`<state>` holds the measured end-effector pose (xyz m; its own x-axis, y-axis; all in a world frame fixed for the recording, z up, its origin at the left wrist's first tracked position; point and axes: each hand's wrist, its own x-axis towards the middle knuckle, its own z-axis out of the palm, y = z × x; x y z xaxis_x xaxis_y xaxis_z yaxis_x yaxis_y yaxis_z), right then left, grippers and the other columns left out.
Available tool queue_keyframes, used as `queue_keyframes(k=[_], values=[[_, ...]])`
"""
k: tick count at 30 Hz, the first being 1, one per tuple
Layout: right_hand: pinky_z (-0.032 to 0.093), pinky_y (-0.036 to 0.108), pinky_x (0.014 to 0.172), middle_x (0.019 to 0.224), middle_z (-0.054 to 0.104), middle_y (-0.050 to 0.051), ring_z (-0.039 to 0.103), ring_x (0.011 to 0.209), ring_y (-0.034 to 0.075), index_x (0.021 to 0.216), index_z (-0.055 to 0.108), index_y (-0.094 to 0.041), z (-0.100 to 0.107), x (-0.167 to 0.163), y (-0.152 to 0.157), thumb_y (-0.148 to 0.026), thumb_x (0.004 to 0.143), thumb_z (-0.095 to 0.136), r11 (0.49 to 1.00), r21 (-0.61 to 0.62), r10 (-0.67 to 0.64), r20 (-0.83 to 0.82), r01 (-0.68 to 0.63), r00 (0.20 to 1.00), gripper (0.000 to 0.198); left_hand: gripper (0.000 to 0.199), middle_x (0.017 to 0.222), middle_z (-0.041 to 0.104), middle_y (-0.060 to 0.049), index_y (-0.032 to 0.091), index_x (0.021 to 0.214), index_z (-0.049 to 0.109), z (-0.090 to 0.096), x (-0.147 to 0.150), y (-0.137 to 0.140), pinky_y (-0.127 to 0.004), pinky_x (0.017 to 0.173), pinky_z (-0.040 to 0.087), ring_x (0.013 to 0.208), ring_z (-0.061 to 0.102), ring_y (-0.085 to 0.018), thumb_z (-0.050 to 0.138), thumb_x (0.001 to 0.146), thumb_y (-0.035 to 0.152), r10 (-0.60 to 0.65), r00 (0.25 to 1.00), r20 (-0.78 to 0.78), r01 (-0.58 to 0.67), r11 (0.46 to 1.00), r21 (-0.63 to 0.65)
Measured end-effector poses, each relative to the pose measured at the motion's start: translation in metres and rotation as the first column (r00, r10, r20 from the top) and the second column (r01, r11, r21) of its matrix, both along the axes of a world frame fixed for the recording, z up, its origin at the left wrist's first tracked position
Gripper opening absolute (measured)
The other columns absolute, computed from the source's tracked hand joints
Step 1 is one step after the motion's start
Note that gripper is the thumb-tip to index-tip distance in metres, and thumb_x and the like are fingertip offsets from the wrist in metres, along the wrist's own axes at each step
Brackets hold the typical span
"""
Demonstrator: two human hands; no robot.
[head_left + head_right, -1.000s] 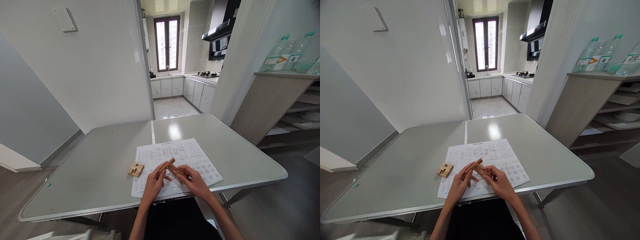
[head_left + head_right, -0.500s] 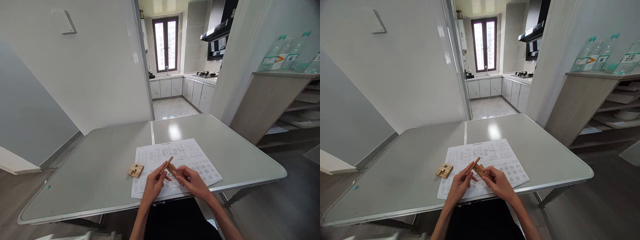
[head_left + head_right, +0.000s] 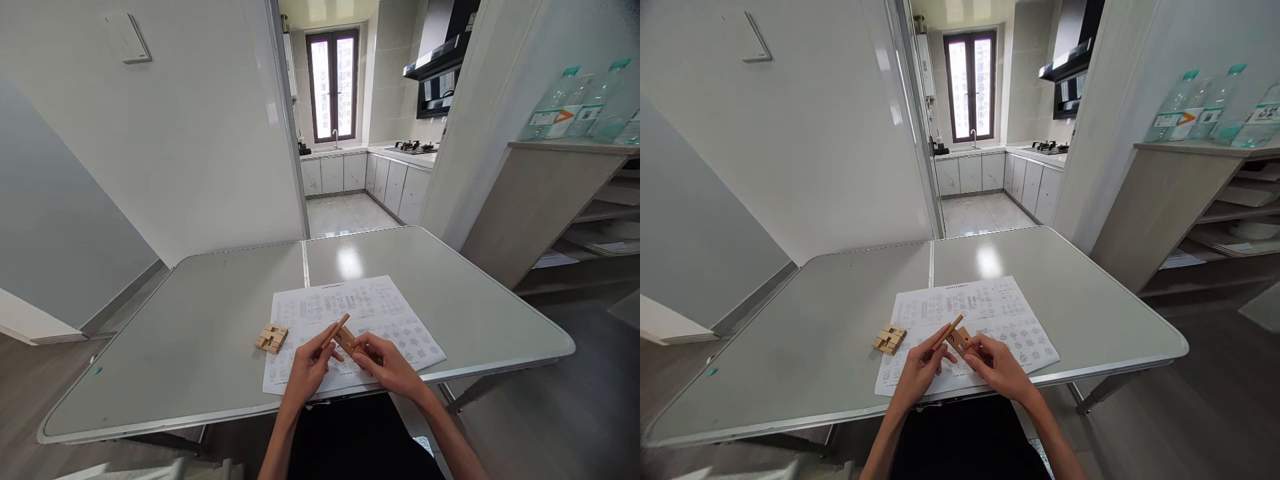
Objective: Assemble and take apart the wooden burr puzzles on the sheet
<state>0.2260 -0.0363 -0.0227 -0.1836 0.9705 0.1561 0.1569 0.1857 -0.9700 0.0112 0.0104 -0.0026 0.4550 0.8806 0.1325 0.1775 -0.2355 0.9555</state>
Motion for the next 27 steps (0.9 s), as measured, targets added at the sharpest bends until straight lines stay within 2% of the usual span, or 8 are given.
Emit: queue_keyframes(k=[3, 7, 10, 12, 14, 23, 25, 27], values=[[0.033, 0.028, 0.058, 0.07, 0.049, -0.005, 0.043, 0.061, 0.015, 0.107, 0.063, -0.023, -0.001, 0.001, 0.0, -0.049, 0.101, 0.057, 1.0, -0.007, 0.0, -0.006, 0.0, 1.0, 0.027, 0.051, 0.088, 0.081, -0.005, 0.027, 0.15, 0.056, -0.001, -0.001, 0.0, -0.028, 0.061, 0.052, 0.07, 0.07, -0.019, 0.056, 0.103, 0.047, -0.001, 1.0, -0.018, 0.001, 1.0, -0.006], [0.034, 0.028, 0.059, 0.071, 0.05, -0.004, 0.043, 0.062, 0.015, 0.106, 0.064, -0.023, -0.004, 0.001, 0.002, -0.051, 0.101, 0.057, 1.0, -0.025, -0.005, -0.009, 0.005, 1.0, 0.029, 0.05, 0.087, 0.081, -0.005, 0.026, 0.15, 0.057, -0.002, 0.0, 0.001, -0.027, 0.061, 0.052, 0.068, 0.068, -0.018, 0.056, 0.104, 0.045, 0.006, 1.0, -0.022, -0.006, 1.0, 0.013], [0.035, 0.028, 0.059, 0.072, 0.05, -0.003, 0.044, 0.062, 0.015, 0.105, 0.064, -0.022, -0.004, 0.001, 0.003, -0.053, 0.101, 0.056, 0.999, -0.037, -0.003, -0.026, 0.002, 1.0, 0.032, 0.046, 0.113, 0.08, -0.008, 0.029, 0.146, 0.061, 0.001, 0.001, -0.001, -0.028, 0.063, 0.056, 0.077, 0.073, -0.02, 0.056, 0.103, 0.043, -0.02, 1.0, -0.013, 0.02, 0.998, 0.054], [0.035, 0.028, 0.059, 0.072, 0.05, -0.003, 0.044, 0.063, 0.015, 0.106, 0.065, -0.022, -0.003, 0.0, 0.003, -0.055, 0.101, 0.056, 0.999, -0.037, -0.007, -0.036, 0.006, 0.999, 0.034, 0.044, 0.135, 0.072, -0.008, 0.031, 0.146, 0.061, 0.003, 0.003, -0.002, -0.032, 0.068, 0.06, 0.082, 0.075, -0.02, 0.055, 0.104, 0.042, -0.043, 0.999, -0.007, 0.044, 0.996, 0.08], [0.035, 0.028, 0.058, 0.073, 0.051, -0.003, 0.045, 0.063, 0.015, 0.106, 0.066, -0.022, -0.002, 0.0, 0.003, -0.055, 0.101, 0.058, 0.999, -0.041, -0.016, -0.043, 0.014, 0.999, 0.034, 0.044, 0.142, 0.068, -0.007, 0.032, 0.147, 0.06, 0.004, 0.003, -0.003, -0.035, 0.075, 0.062, 0.082, 0.076, -0.02, 0.055, 0.104, 0.04, -0.048, 0.999, -0.011, 0.048, 0.994, 0.097], [0.043, 0.028, 0.059, 0.076, 0.054, -0.003, 0.051, 0.064, 0.015, 0.111, 0.065, -0.022, -0.01, 0.001, 0.006, -0.056, 0.098, 0.063, 0.997, -0.061, -0.058, -0.087, 0.053, 0.995, 0.037, 0.047, 0.139, 0.07, -0.008, 0.034, 0.152, 0.053, 0.004, 0.003, -0.003, -0.034, 0.08, 0.061, 0.083, 0.077, -0.019, 0.054, 0.105, 0.037, -0.084, 0.993, -0.076, 0.093, 0.988, 0.122], [0.046, 0.029, 0.06, 0.082, 0.057, -0.001, 0.054, 0.066, 0.015, 0.114, 0.064, -0.022, -0.012, 0.001, 0.007, -0.057, 0.096, 0.064, 0.995, -0.072, -0.073, -0.113, 0.065, 0.991, 0.039, 0.047, 0.126, 0.077, -0.007, 0.032, 0.152, 0.053, 0.003, 0.003, -0.004, -0.034, 0.079, 0.06, 0.081, 0.076, -0.019, 0.053, 0.105, 0.038, -0.072, 0.993, -0.093, 0.083, 0.988, 0.127], [0.05, 0.031, 0.065, 0.091, 0.063, 0.001, 0.059, 0.071, 0.017, 0.119, 0.063, -0.023, -0.012, 0.001, 0.008, -0.057, 0.095, 0.067, 0.994, -0.079, -0.089, -0.133, 0.079, 0.987, 0.042, 0.048, 0.101, 0.082, -0.005, 0.03, 0.153, 0.052, 0.001, 0.003, -0.003, -0.032, 0.075, 0.059, 0.078, 0.075, -0.02, 0.052, 0.106, 0.039, -0.03, 0.993, -0.115, 0.043, 0.992, 0.116]])
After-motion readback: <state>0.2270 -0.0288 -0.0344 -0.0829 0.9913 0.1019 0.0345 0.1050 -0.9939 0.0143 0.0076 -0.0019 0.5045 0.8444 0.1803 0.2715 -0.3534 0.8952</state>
